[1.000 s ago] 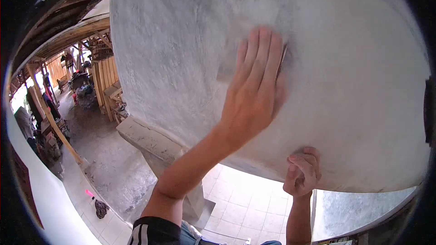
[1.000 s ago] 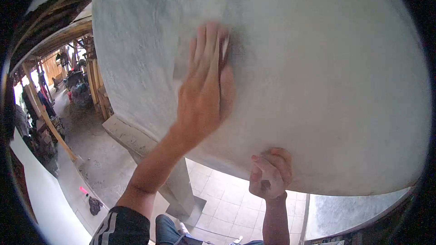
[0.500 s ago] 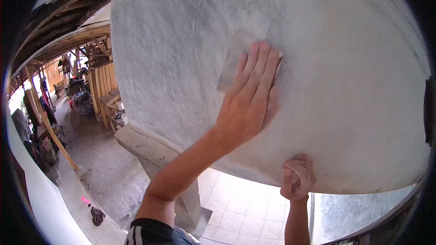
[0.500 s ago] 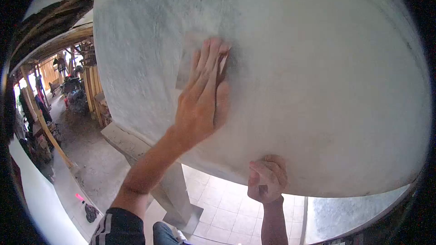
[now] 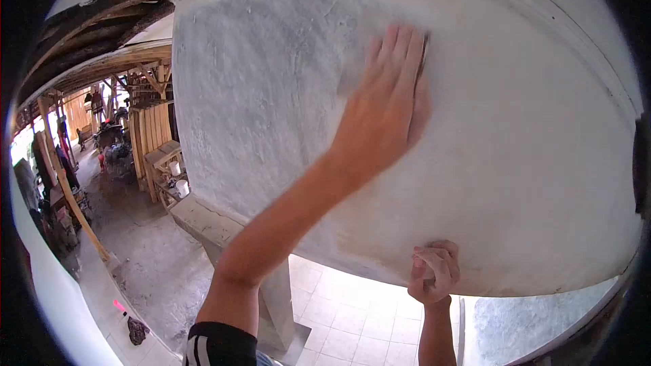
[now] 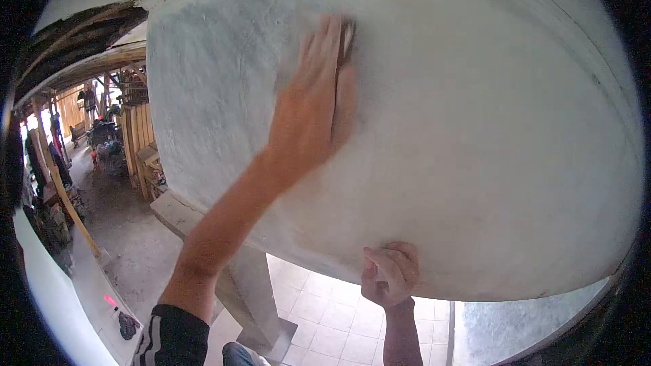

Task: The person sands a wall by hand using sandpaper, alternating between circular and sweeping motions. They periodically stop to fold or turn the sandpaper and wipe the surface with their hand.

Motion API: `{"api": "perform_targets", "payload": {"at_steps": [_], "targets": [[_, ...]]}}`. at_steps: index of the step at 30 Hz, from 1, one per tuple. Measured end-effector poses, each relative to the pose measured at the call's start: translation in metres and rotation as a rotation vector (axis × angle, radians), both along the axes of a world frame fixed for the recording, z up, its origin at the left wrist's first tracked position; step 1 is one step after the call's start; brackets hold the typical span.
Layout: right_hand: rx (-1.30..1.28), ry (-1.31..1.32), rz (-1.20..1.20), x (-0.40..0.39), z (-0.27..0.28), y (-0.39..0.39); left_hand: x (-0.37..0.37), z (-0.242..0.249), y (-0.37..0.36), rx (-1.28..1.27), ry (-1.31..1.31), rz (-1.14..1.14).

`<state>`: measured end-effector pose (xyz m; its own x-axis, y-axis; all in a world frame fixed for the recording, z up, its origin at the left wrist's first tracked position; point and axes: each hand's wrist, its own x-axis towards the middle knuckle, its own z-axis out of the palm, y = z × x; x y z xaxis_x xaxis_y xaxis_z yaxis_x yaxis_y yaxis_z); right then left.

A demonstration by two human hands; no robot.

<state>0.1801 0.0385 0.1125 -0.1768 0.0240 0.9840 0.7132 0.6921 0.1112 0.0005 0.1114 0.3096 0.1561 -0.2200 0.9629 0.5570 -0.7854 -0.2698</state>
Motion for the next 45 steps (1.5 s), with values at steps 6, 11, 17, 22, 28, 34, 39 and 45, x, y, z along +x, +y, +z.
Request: {"api": "perform_targets", "payload": {"at_steps": [6, 11, 17, 22, 28, 34, 39, 45], "targets": [[-0.013, 0.010, 0.011, -0.002, 0.003, 0.001, 0.023, -0.058, -0.010, -0.044, 0.056, 0.073], [-0.046, 0.004, 0.027, 0.003, 0.004, -0.004, 0.003, 0.007, 0.002, 0.017, -0.021, 0.073], [-0.055, 0.014, 0.007, -0.002, 0.002, -0.003, 0.023, -0.022, 0.000, 0.050, -0.054, 0.061], [-0.063, 0.000, -0.012, 0.002, -0.002, -0.001, 0.004, 0.020, 0.003, -0.037, -0.157, 0.009], [0.005, 0.017, -0.038, -0.004, 0.001, 0.000, 0.024, -0.039, -0.005, 0.051, 0.011, 0.089], [-0.024, -0.013, -0.051, 0.000, -0.003, 0.002, 0.008, 0.010, 0.016, 0.041, -0.235, 0.100], [-0.014, -0.001, -0.045, -0.002, -0.002, -0.001, 0.014, -0.047, 0.010, 0.008, 0.032, 0.167], [-0.045, 0.015, -0.016, -0.002, 0.000, -0.001, -0.002, 0.000, 0.010, -0.017, -0.244, 0.329]]}}
